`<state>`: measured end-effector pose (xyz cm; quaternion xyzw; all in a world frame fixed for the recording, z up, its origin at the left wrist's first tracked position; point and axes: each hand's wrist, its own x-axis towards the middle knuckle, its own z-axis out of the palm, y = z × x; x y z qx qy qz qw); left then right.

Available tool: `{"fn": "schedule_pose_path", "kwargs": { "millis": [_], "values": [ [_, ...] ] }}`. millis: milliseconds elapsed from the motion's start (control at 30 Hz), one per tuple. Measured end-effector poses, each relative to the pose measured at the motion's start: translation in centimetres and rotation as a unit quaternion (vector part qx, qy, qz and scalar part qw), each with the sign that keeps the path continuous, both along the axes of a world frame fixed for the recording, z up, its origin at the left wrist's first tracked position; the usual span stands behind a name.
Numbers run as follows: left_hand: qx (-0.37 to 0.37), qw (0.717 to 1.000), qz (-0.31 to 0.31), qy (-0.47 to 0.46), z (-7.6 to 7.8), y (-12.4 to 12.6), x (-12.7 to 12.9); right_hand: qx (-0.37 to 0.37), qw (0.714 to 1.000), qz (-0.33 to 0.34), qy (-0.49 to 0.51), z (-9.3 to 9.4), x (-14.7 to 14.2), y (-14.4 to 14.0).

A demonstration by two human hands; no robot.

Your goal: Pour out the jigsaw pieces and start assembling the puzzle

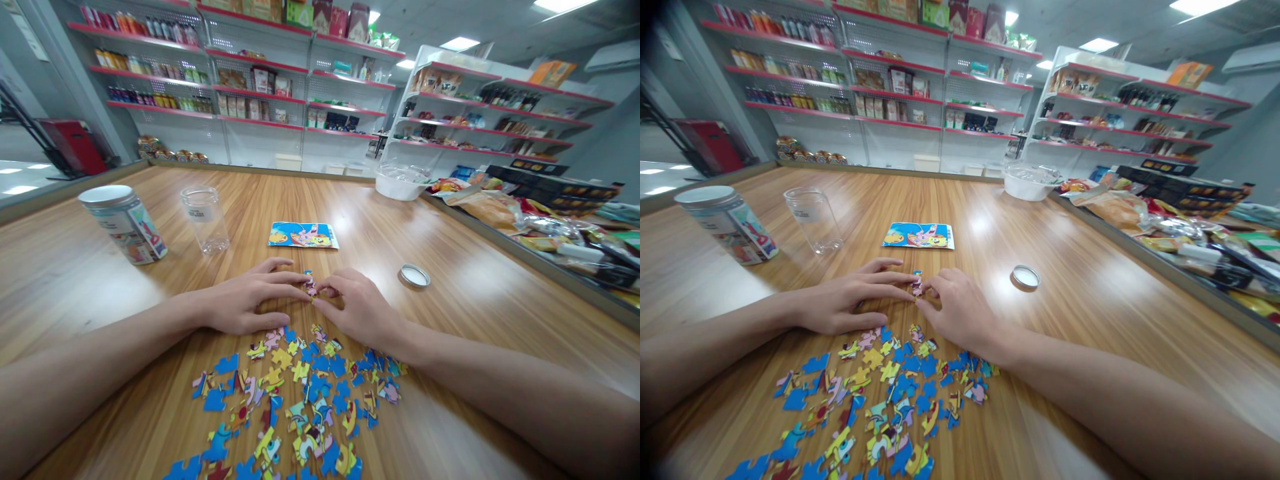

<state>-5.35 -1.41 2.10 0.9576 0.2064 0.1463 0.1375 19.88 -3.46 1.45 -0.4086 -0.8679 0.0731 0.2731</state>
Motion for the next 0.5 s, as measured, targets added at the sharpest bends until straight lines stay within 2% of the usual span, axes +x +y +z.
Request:
{"fn": "schedule_pose_path", "kwargs": {
  "millis": [500],
  "values": [
    [-0.014,1.000,0.009,0.011,-0.08,0.09,0.06,-0.013,1.000,-0.004,-0.019,0.10,-0.05,0.02]
  ]
}}
